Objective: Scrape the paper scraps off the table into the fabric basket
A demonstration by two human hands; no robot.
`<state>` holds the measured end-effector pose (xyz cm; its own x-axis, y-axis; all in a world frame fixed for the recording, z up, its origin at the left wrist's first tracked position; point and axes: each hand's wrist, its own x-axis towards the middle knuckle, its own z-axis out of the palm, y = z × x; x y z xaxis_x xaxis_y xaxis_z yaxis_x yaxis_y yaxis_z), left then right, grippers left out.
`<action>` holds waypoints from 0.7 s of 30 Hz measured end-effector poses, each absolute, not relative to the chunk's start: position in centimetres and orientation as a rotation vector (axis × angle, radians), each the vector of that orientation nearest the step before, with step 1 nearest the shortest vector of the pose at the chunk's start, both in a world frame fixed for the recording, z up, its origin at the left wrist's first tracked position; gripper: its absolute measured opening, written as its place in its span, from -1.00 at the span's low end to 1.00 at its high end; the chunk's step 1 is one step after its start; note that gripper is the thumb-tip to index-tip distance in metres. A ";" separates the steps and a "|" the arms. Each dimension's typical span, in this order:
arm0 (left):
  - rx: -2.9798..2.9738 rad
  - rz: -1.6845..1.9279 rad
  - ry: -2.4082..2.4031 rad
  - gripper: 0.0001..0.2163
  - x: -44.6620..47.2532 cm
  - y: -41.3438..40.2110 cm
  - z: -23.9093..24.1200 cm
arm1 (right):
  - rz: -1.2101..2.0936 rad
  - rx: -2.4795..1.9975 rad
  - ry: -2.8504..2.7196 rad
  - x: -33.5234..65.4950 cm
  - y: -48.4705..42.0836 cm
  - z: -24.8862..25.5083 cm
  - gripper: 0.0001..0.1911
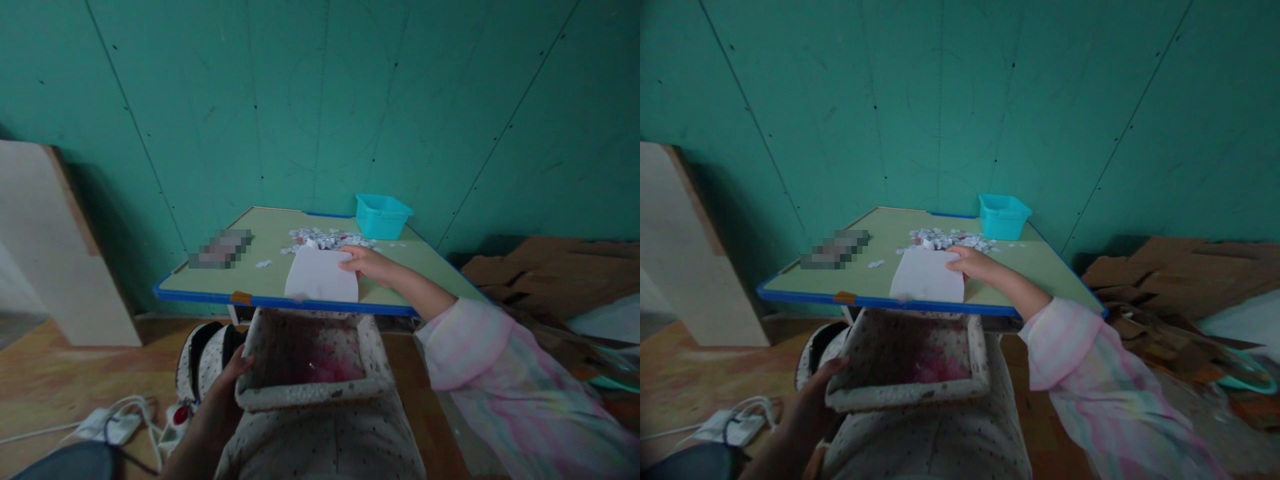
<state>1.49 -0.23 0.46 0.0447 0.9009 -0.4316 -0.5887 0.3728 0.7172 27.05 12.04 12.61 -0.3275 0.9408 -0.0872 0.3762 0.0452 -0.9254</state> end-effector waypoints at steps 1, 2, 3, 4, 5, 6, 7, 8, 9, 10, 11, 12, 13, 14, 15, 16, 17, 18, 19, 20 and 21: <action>0.399 1.183 0.982 -0.64 1.5 -0.3 0.4 | 1.277 -1.327 -1.753 26.9 12.1 12.6 -0.70; 0.404 1.181 0.979 -0.63 1.6 -0.3 0.4 | 1.283 -1.327 -1.752 26.8 12.1 12.6 -0.70; 0.408 1.177 0.976 -0.63 1.6 -0.4 0.4 | 1.283 -1.322 -1.753 26.6 12.1 12.5 -0.69; 0.413 1.172 0.972 -0.63 1.6 -0.4 0.3 | 1.277 -1.313 -1.760 26.5 12.2 12.5 -0.69; 0.417 1.167 0.970 -0.64 1.6 -0.4 0.2 | 1.262 -1.295 -1.776 26.4 12.2 12.5 -0.70; 0.419 1.164 0.963 -0.64 1.6 -0.4 0.2 | 1.239 -1.269 -1.805 26.4 12.2 12.4 -0.70; 0.420 1.163 0.949 -0.64 1.5 -0.4 0.1 | 1.204 -1.242 -1.842 26.4 12.2 12.3 -0.71; 0.420 1.159 0.932 -0.63 1.5 -0.4 0.1 | 1.150 -1.217 -1.890 26.4 12.1 12.3 -0.71; 0.419 1.150 0.920 -0.62 1.4 -0.3 0.1 | 1.072 -1.198 -1.943 26.4 12.0 12.2 -0.71; 0.418 1.135 0.916 -0.60 1.3 -0.3 0.1 | 0.975 -1.183 -2.001 26.5 11.7 12.3 -0.69; 0.415 1.119 0.917 -0.59 1.3 -0.3 0.1 | 0.859 -1.176 -2.058 26.5 11.2 12.4 -0.68; 0.410 1.106 0.923 -0.58 1.3 -0.2 0.1 | 0.729 -1.179 -2.114 26.5 10.6 12.5 -0.66; 0.403 1.098 0.934 -0.57 1.3 -0.2 0.1 | 0.601 -1.183 -2.171 26.6 9.8 12.7 -0.65; 0.395 1.099 0.942 -0.57 1.3 -0.2 0.2 | 0.478 -1.202 -2.217 26.6 8.9 12.8 -0.66; 0.387 1.104 0.945 -0.56 1.3 -0.2 0.3 | 0.366 -1.222 -2.279 26.5 7.9 12.9 -0.66; 0.382 1.112 0.945 -0.57 1.4 -0.2 0.4 | 0.249 -1.219 -2.335 26.5 7.0 12.9 -0.67; 0.383 1.120 0.946 -0.58 1.5 -0.2 0.5 | 0.126 -1.207 -2.386 26.5 6.0 12.8 -0.68; 0.389 1.129 0.946 -0.60 1.6 -0.2 0.6 | 0.002 -1.174 -2.436 26.5 5.2 12.5 -0.70; 0.399 1.140 0.943 -0.62 1.7 -0.3 0.7 | -0.117 -1.109 -2.494 26.5 4.5 12.2 -0.72; 0.412 1.151 0.938 -0.63 1.7 -0.3 0.8 | -0.230 -1.027 -2.547 26.5 3.9 11.8 -0.73; 0.425 1.162 0.935 -0.64 1.7 -0.4 0.8 | -0.327 -0.941 -2.584 26.6 3.4 11.4 -0.75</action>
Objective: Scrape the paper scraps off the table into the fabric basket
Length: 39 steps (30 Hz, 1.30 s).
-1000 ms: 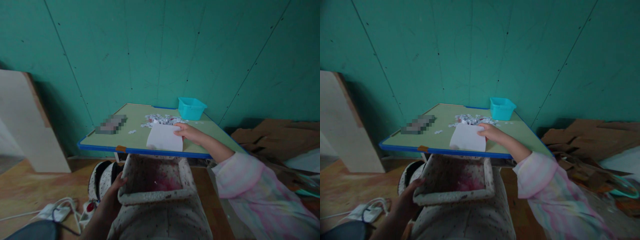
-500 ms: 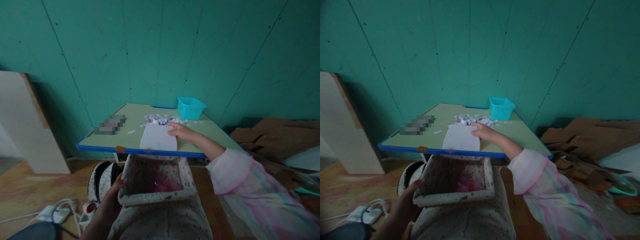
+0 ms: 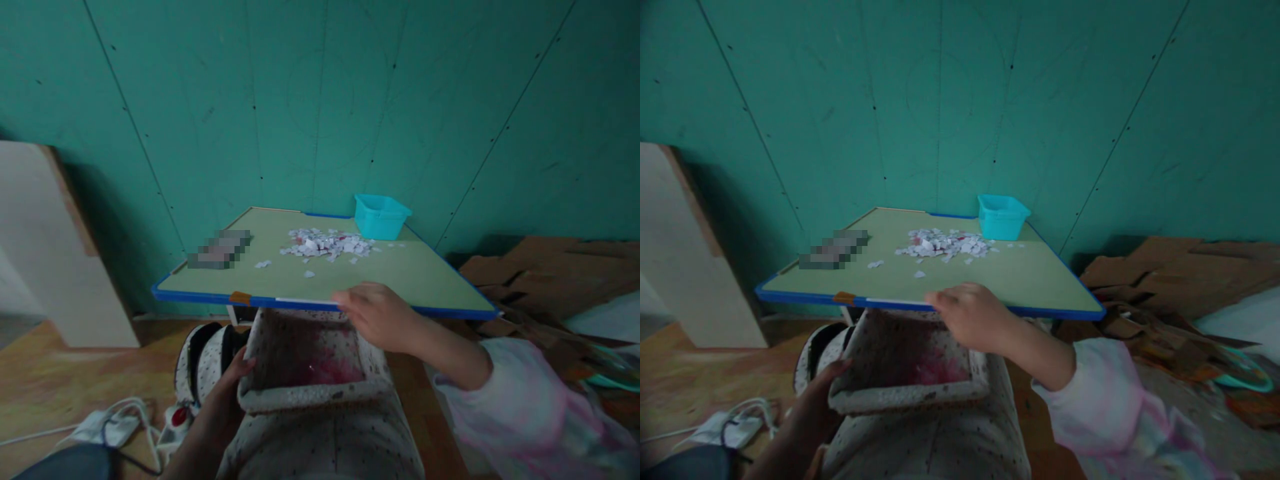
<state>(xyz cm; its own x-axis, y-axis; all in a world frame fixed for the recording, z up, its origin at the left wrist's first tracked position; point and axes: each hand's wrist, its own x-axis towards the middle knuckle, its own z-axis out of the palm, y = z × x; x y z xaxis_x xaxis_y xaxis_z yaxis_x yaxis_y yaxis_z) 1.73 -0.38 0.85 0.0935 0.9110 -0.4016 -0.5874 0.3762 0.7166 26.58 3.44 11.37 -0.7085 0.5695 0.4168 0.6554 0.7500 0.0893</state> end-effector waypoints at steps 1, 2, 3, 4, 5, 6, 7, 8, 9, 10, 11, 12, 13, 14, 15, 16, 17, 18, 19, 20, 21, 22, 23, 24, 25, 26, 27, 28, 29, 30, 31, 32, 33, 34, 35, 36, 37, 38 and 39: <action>0.436 1.169 0.933 -0.65 1.7 -0.4 0.9 | -0.404 -0.862 -2.605 26.6 3.1 11.0 -0.75; 0.445 1.171 0.937 -0.65 1.7 -0.5 0.9 | -0.456 -0.809 -2.607 26.6 2.9 10.8 -0.75; 0.454 1.169 0.942 -0.64 1.6 -0.5 0.9 | -0.484 -0.791 -2.594 26.7 2.7 10.7 -0.76; 0.462 1.162 0.949 -0.63 1.6 -0.5 0.8 | -0.491 -0.807 -2.567 26.7 2.6 10.7 -0.76; 0.465 1.155 0.957 -0.62 1.5 -0.5 0.8 | -0.477 -0.854 -2.534 26.8 2.7 10.8 -0.77; 0.469 1.146 0.964 -0.62 1.5 -0.5 0.7 | -0.448 -0.925 -2.495 26.8 2.8 11.0 -0.77; 0.473 1.138 0.970 -0.62 1.5 -0.4 0.6 | -0.406 -1.005 -2.450 26.8 3.0 11.2 -0.76; 0.480 1.132 0.971 -0.62 1.4 -0.4 0.6 | -0.360 -1.084 -2.401 26.9 3.4 11.5 -0.74; 0.486 1.127 0.970 -0.62 1.4 -0.4 0.5 | -0.317 -1.158 -2.356 27.0 3.9 11.8 -0.72; 0.494 1.127 0.969 -0.62 1.4 -0.4 0.4 | -0.283 -1.227 -2.317 27.1 4.5 12.0 -0.69; 0.502 1.128 0.968 -0.61 1.3 -0.4 0.4 | -0.264 -1.287 -2.286 27.1 5.1 12.1 -0.67; 0.506 1.129 0.966 -0.61 1.3 -0.4 0.3 | -0.264 -1.335 -2.266 27.2 5.7 12.2 -0.66; 0.506 1.128 0.966 -0.61 1.3 -0.4 0.3 | -0.281 -1.367 -2.261 27.3 6.3 12.2 -0.65; 0.504 1.125 0.966 -0.61 1.2 -0.4 0.2 | -0.310 -1.382 -2.274 27.4 6.7 12.1 -0.65; 0.499 1.121 0.966 -0.61 1.2 -0.4 0.2 | -0.343 -1.377 -2.308 27.4 7.0 12.0 -0.65; 0.493 1.115 0.965 -0.61 1.1 -0.4 0.1 | -0.376 -1.350 -2.359 27.5 7.0 11.8 -0.65; 0.482 1.112 0.965 -0.60 1.1 -0.4 0.0 | -0.405 -1.305 -2.426 27.6 6.9 11.5 -0.66; 0.464 1.116 0.965 -0.60 1.0 -0.4 -0.1 | -0.427 -1.253 -2.491 27.7 6.6 11.3 -0.66; 0.440 1.124 0.965 -0.61 1.0 -0.4 -0.2 | -0.444 -1.204 -2.544 27.9 6.1 11.1 -0.66; 0.414 1.134 0.966 -0.61 0.9 -0.3 -0.4 | -0.463 -1.162 -2.578 28.1 5.5 10.9 -0.66; 0.390 1.145 0.967 -0.60 0.9 -0.3 -0.5 | -0.484 -1.139 -2.591 28.4 4.9 10.8 -0.66; 0.372 1.153 0.967 -0.60 0.9 -0.3 -0.6 | -0.507 -1.132 -2.591 28.8 4.3 10.7 -0.65; 0.361 1.157 0.971 -0.59 0.9 -0.2 -0.7 | -0.529 -1.137 -2.582 29.2 3.7 10.6 -0.65; 0.361 1.157 0.975 -0.59 1.0 -0.2 -0.7 | -0.549 -1.147 -2.572 29.8 3.2 10.6 -0.64; 0.366 1.155 0.979 -0.60 1.0 -0.2 -0.7 | -0.567 -1.162 -2.559 30.4 2.9 10.5 -0.63; 0.372 1.154 0.984 -0.61 1.0 -0.2 -0.7 | -0.582 -1.188 -2.544 31.1 2.6 10.4 -0.63; 0.378 1.152 0.989 -0.63 1.0 -0.1 -0.7 | -0.598 -1.227 -2.524 31.9 2.5 10.4 -0.63; 0.381 1.151 0.994 -0.63 1.1 -0.1 -0.8 | -0.613 -1.281 -2.499 32.7 2.5 10.4 -0.63; 0.382 1.150 0.998 -0.64 1.1 -0.1 -0.8 | -0.627 -1.346 -2.476 33.5 2.7 10.3 -0.63; 0.380 1.148 0.999 -0.62 1.1 0.0 -0.9 | -0.642 -1.415 -2.445 34.3 2.9 10.3 -0.63; 0.374 1.145 0.999 -0.61 1.1 0.1 -1.0 | -0.654 -1.482 -2.420 35.1 3.3 10.4 -0.63; 0.367 1.141 0.997 -0.59 1.1 0.1 -1.2 | -0.662 -1.543 -2.394 35.7 3.8 10.5 -0.63; 0.359 1.136 0.997 -0.57 1.1 0.2 -1.3 | -0.669 -1.607 -2.358 36.2 4.3 10.6 -0.63; 0.354 1.132 0.995 -0.56 1.1 0.2 -1.5 | -0.673 -1.668 -2.322 36.5 4.9 10.7 -0.63; 0.350 1.129 0.994 -0.56 1.1 0.2 -1.6 | -0.674 -1.721 -2.282 36.6 5.6 10.9 -0.63; 0.349 1.127 0.995 -0.56 1.1 0.3 -1.7 | -0.669 -1.760 -2.241 36.6 6.3 11.0 -0.63; 0.352 1.127 0.997 -0.57 1.1 0.3 -1.8 | -0.658 -1.782 -2.208 36.4 7.0 11.2 -0.63; 0.357 1.130 0.998 -0.58 1.2 0.3 -1.8 | -0.644 -1.786 -2.182 36.0 7.7 11.4 -0.63; 0.362 1.136 1.006 -0.59 1.2 0.4 -1.9 | -0.627 -1.777 -2.168 35.5 8.3 11.5 -0.63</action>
